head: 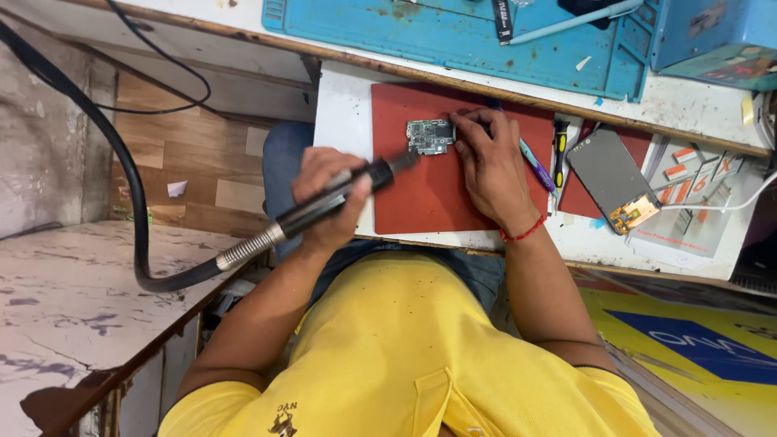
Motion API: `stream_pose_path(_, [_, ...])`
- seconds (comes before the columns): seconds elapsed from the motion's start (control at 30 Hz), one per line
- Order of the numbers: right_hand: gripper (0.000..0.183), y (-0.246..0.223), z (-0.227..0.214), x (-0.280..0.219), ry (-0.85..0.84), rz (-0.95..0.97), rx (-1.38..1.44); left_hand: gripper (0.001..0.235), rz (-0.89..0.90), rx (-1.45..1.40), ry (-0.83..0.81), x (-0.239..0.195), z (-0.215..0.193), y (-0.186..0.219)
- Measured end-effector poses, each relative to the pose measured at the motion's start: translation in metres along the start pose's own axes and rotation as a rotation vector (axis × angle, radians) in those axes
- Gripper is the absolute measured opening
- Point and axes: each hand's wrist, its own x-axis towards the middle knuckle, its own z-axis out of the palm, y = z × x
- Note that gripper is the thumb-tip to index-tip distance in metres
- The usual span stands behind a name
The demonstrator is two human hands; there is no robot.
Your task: The person scrubs a small circuit board with a toothbrush on a red mat, then uses a hot air gun to blow air over the board. The person handles the board and tools directly on the workbench.
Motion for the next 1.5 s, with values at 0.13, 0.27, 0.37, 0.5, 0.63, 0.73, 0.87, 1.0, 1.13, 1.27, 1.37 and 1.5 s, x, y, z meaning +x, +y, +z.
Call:
stream_pose_path(0.13, [0.039, -0.006, -0.001, 0.001, -0.007, -0.015, 0.004, 0.028, 0.026, -0.020, -0.060, 0.009, 0.002, 0.007])
stream_pose_path(0.27, [0.038, -0.017, -0.004, 0.009, 0.006, -0.084, -0.071, 0.026, 0.002, -0.039, -0.034, 0.013, -0.001, 0.009])
stream_pose_path(0.37, [0.043, -0.016, -0.011, 0.017, -0.075, -0.210, -0.124, 0.024, 0.043, -0.068, -0.064, 0.010, -0.001, 0.007])
stream_pose_path(0.5, [0.048, -0.010, -0.013, 0.028, -0.193, -0.344, -0.147, 0.019, -0.093, -0.112, 0.099, -0.001, 0.002, 0.002])
stream_pose_path(0.63, [0.051, -0.004, -0.010, 0.030, -0.196, -0.351, -0.015, 0.022, 0.024, -0.001, 0.016, -0.011, 0.001, -0.006])
stream_pose_path(0.73, [0.050, 0.003, -0.011, 0.030, -0.204, -0.375, 0.048, 0.022, 0.041, 0.017, 0.038, -0.008, -0.001, -0.007])
stream_pose_path(0.87, [0.045, 0.012, -0.016, 0.026, -0.221, -0.372, 0.086, 0.025, 0.079, 0.013, -0.008, -0.010, 0.002, -0.005])
stream_pose_path(1.0, [0.043, 0.013, -0.013, 0.024, -0.201, -0.365, 0.048, 0.027, -0.004, 0.061, 0.164, -0.018, 0.005, -0.009])
stream_pose_path(1.13, [0.043, 0.010, -0.014, 0.023, -0.176, -0.338, 0.072, 0.025, 0.109, 0.063, 0.039, -0.020, 0.004, -0.017])
stream_pose_path(1.27, [0.042, 0.013, -0.014, 0.023, -0.204, -0.321, 0.084, 0.023, 0.068, 0.027, 0.045, -0.022, 0.002, -0.015])
stream_pose_path(1.37, [0.043, 0.017, -0.013, 0.023, -0.211, -0.326, 0.080, 0.024, 0.124, 0.072, 0.004, -0.017, 0.002, -0.014])
stream_pose_path(1.5, [0.042, 0.022, -0.013, 0.020, -0.216, -0.328, 0.071, 0.028, -0.058, 0.049, 0.139, -0.017, 0.004, -0.016])
